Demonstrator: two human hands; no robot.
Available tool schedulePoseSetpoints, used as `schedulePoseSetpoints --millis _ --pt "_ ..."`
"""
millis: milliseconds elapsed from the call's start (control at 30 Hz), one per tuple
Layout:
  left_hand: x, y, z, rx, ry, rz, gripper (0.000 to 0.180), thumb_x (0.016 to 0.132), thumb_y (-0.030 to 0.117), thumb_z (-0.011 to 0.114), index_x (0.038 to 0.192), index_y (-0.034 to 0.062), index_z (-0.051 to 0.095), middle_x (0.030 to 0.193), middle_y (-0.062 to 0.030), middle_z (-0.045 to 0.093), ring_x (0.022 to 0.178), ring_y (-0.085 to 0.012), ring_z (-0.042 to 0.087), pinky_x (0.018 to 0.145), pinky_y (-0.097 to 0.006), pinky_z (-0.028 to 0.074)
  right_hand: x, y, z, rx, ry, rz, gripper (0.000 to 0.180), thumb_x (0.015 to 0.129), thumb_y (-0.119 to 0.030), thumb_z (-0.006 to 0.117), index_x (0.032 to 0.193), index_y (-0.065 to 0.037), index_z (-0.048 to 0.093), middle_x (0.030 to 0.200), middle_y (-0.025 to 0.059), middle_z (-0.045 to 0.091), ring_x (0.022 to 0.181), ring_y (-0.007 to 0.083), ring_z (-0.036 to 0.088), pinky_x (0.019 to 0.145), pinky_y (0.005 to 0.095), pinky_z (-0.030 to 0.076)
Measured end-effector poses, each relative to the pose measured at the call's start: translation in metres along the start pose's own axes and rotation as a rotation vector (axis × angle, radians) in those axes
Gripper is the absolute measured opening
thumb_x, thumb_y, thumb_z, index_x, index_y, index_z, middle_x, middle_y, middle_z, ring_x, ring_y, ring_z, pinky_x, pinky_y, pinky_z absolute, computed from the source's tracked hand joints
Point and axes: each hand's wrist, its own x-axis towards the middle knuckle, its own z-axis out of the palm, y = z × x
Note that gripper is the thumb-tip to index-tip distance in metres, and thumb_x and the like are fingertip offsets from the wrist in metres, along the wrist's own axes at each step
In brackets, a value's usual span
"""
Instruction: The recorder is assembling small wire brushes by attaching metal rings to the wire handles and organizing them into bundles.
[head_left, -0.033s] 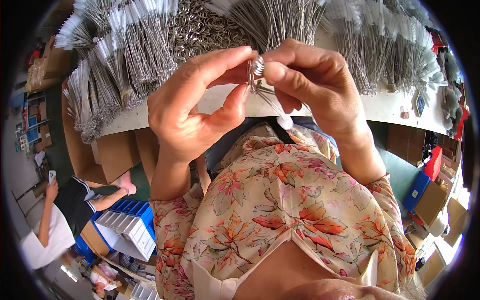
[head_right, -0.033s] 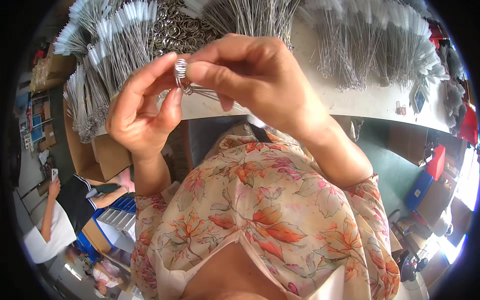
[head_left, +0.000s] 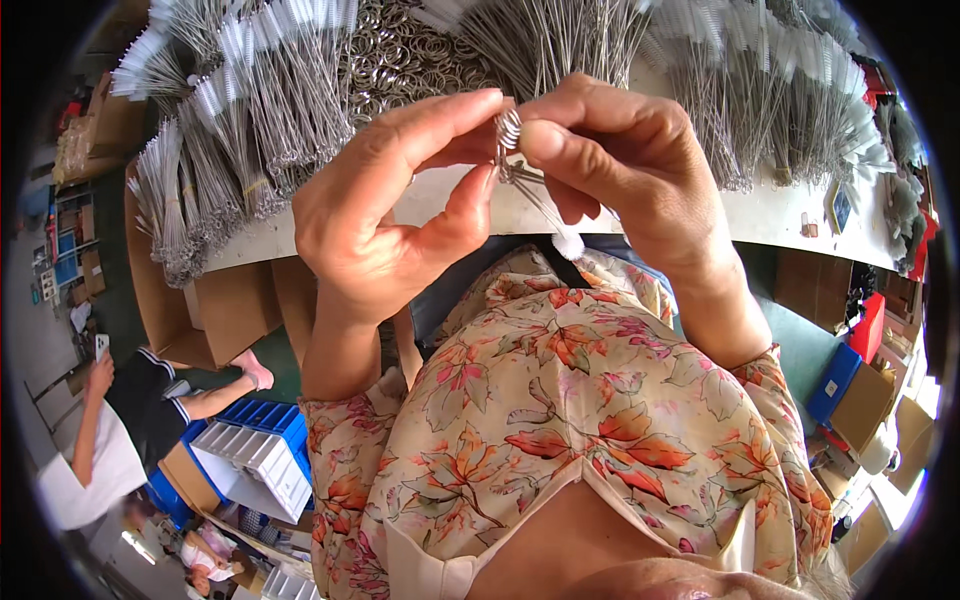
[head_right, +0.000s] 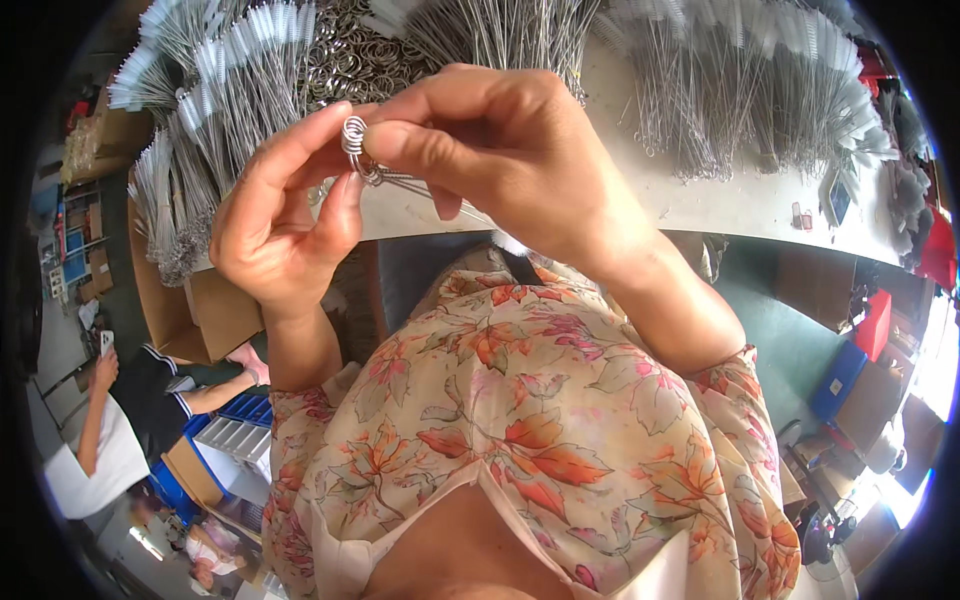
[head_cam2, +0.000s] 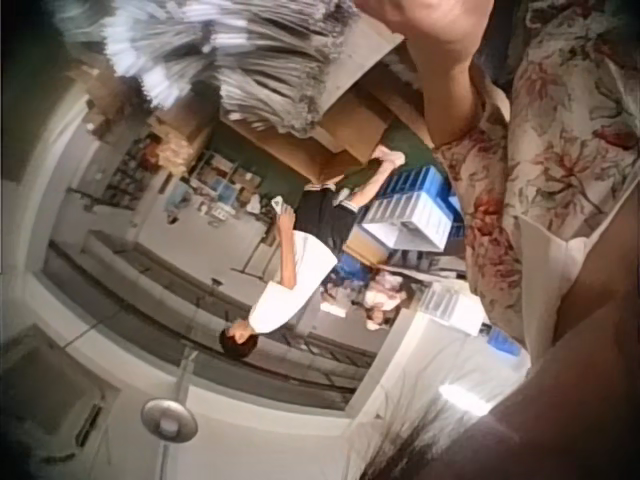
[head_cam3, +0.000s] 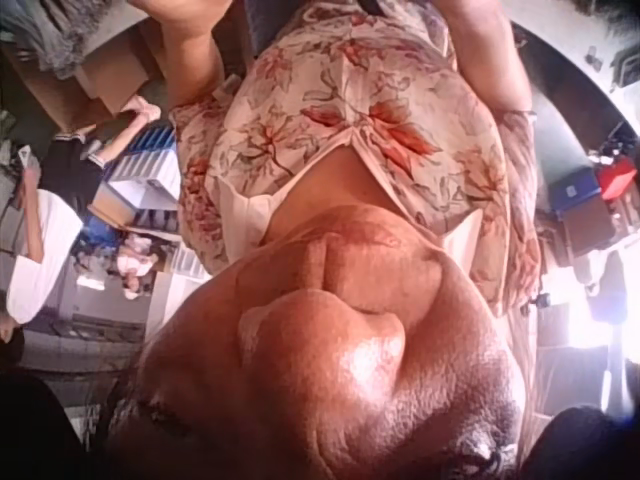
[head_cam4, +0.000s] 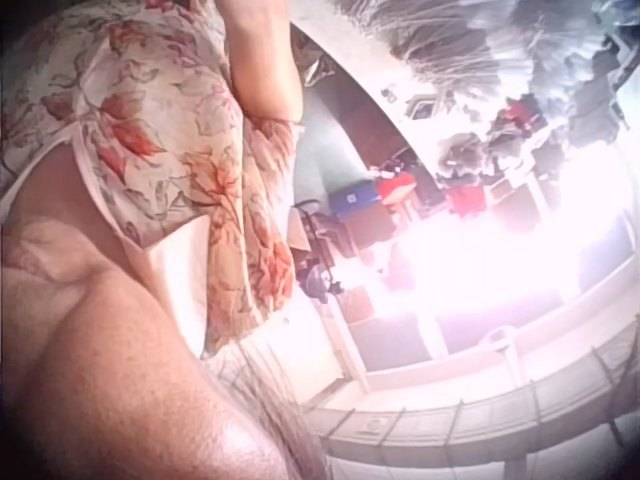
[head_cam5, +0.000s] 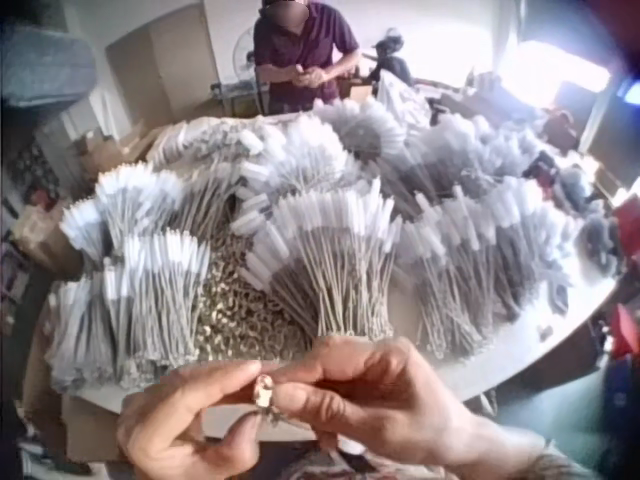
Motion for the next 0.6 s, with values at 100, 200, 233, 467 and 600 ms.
schedulePoseSetpoints --millis 100,200,233,467,600 --pt "0.006 0.0 -0.005 0.106 -0.028 0.056 0.029 0.069 -0.011 0.062 0.097 -0.0049 0.062 0.091 -0.0134 0.065 0.074 -0.0166 0.066 0.069 -0.025 0.055 0.004 0.002 0.001 -0.082 -0.008 -0.075 0.011 0.084 -0.01 0.06 0.088 0.0 0.063 0.071 0.0 0.056 0.054 0.0045 0.05 0.046 0.0174 0.038" --pt "0.01 -0.004 -0.01 0.062 -0.066 0.031 0.029 0.069 -0.011 0.062 0.097 -0.0045 0.062 0.091 -0.0125 0.065 0.074 -0.016 0.065 0.068 -0.025 0.054 0.011 0.001 -0.007 -0.12 -0.069 -0.053 0.012 0.082 -0.011 0.064 0.087 0.0 0.065 0.071 0.0001 0.059 0.057 0.004 0.051 0.049 0.0182 0.041" --pt "0.01 -0.005 -0.012 0.013 -0.072 0.029 0.028 0.07 -0.011 0.061 0.097 -0.0044 0.062 0.091 -0.0119 0.065 0.074 -0.016 0.065 0.068 -0.025 0.054 0.012 0.0 -0.007 -0.144 -0.1 0.0 0.014 0.081 -0.013 0.065 0.087 0.0 0.066 0.072 0.0003 0.062 0.059 0.0035 0.051 0.052 0.0187 0.043" --pt "0.021 0.001 -0.028 -0.023 -0.322 -0.062 0.02 0.08 0.0 0.061 0.099 -0.0031 0.062 0.082 -0.0081 0.062 0.071 -0.0116 0.06 0.068 -0.022 0.051 0.008 0.005 -0.005 -0.159 -0.1 -0.006 0.015 0.081 -0.011 0.065 0.091 0.0 0.064 0.072 0.0002 0.062 0.06 0.0033 0.052 0.052 0.0182 0.043" --pt "0.011 -0.001 -0.03 -0.003 -0.279 -0.347 0.013 0.087 0.011 0.057 0.091 -0.0009 0.061 0.082 -0.0037 0.059 0.066 -0.0055 0.051 0.056 -0.019 0.042 0.01 0.008 -0.005 -0.043 -0.126 -0.003 0.014 0.082 -0.01 0.064 0.091 0.001 0.063 0.071 -0.0002 0.06 0.059 0.0033 0.051 0.052 0.018 0.043"
